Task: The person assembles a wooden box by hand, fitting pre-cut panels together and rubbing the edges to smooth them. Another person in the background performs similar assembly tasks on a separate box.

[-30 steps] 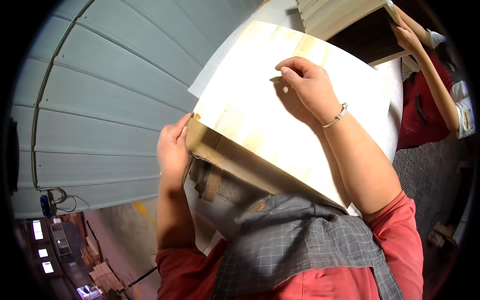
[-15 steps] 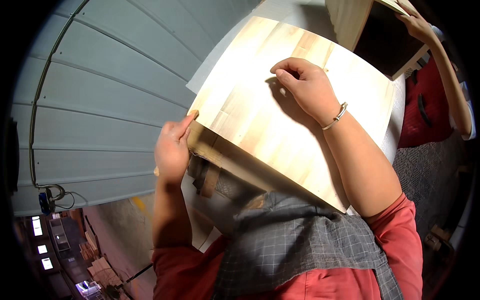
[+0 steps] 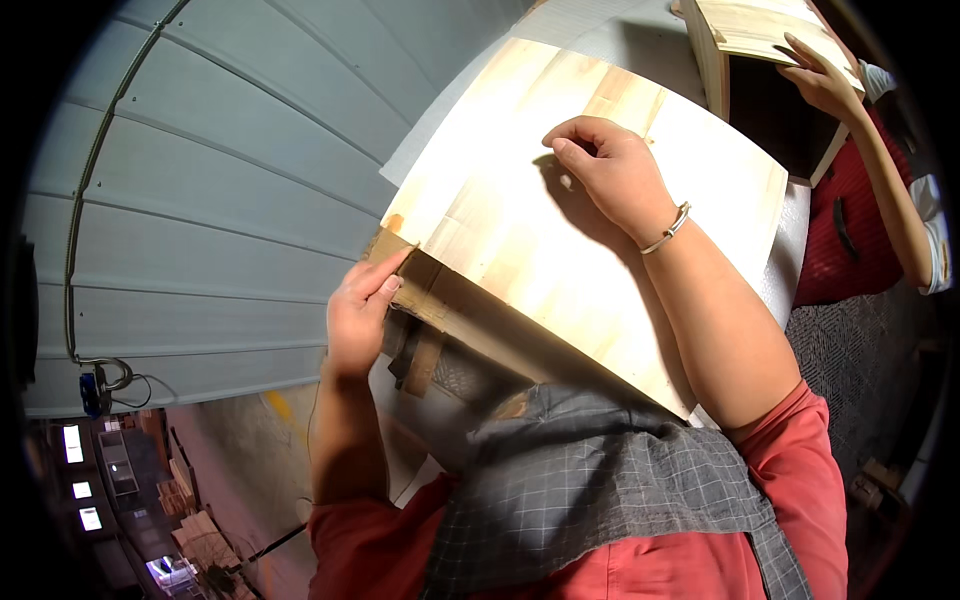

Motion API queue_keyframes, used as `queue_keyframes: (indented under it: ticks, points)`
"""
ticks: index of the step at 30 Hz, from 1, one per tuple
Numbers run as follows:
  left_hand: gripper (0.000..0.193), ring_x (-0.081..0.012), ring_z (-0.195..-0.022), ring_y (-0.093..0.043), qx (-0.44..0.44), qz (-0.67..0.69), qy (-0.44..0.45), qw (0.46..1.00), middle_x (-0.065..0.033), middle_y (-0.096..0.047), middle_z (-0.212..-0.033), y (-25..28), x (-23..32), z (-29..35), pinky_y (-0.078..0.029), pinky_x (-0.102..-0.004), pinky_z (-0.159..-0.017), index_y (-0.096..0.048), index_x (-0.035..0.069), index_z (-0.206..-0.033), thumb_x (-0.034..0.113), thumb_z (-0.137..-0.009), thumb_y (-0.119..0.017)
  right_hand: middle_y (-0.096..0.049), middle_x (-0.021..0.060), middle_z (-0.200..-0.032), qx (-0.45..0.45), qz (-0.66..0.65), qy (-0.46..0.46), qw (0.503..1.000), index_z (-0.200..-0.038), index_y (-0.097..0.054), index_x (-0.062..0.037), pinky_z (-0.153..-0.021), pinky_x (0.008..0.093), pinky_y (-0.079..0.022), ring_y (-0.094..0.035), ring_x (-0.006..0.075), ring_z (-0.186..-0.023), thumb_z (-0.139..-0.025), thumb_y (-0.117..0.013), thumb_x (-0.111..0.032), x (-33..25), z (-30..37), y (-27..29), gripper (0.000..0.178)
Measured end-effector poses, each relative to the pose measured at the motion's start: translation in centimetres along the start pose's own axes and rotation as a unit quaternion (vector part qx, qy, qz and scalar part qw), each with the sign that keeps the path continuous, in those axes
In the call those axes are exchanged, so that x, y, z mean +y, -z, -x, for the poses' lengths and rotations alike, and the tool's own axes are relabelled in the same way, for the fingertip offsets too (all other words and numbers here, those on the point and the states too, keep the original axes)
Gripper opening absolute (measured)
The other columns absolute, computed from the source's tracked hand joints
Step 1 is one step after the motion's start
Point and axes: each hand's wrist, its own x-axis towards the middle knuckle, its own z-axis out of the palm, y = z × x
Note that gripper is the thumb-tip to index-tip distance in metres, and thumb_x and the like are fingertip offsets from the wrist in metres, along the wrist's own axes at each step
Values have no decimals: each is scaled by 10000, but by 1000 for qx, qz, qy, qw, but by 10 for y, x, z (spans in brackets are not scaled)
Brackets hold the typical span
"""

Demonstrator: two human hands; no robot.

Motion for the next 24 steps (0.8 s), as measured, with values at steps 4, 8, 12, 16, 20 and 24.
queue_keyframes:
  ticks: [4,8,12,16,20,24]
  points:
    - [343,-240,-901,-591,101,-71,4,992,-99,-600,-965,-26,-8,19,-482,-339,-835,-722,185,-1225,62,-916,-640,-707,32,-879,-2,30,10,999,-1048,-724,-29,-745,258,-502,-605,102,-789,-962,-640,-201,-6,2,-1,210]
    - [383,-222,-812,-559,141,-197,-81,967,-70,-553,-887,-38,0,9,-481,-321,-755,-734,210,-1203,1,-889,-669,-705,30,-879,1,26,9,1000,-1047,-723,-28,-742,256,-503,-604,97,-781,-962,-639,-202,-4,2,-1,211]
    - [397,-267,-802,-575,139,-300,-118,936,-60,-572,-881,-36,1,12,-485,-379,-711,-752,229,-1158,18,-829,-690,-700,29,-872,-4,13,13,1000,-1052,-719,-23,-726,248,-501,-602,95,-758,-965,-639,-200,-5,2,0,213]
    - [334,-281,-832,-592,95,-216,-60,970,-79,-599,-925,-28,13,7,-492,-381,-739,-740,217,-1177,74,-891,-644,-701,30,-872,-12,-9,12,1000,-1057,-718,-25,-723,250,-502,-605,99,-751,-966,-637,-202,2,-2,5,215]
    - [299,-285,-835,-596,100,-201,7,975,-101,-605,-927,-36,20,2,-493,-379,-771,-730,202,-1190,97,-930,-625,-704,34,-870,0,29,18,999,-1056,-724,-33,-737,263,-508,-613,107,-753,-958,-638,-220,1,-1,4,228]
    - [349,-283,-820,-590,95,-242,-43,965,-81,-602,-884,-41,26,10,-490,-384,-727,-735,209,-1193,59,-894,-637,-691,33,-845,-9,15,1,1000,-1046,-722,-30,-713,264,-507,-616,108,-733,-953,-637,-224,-1,0,4,231]
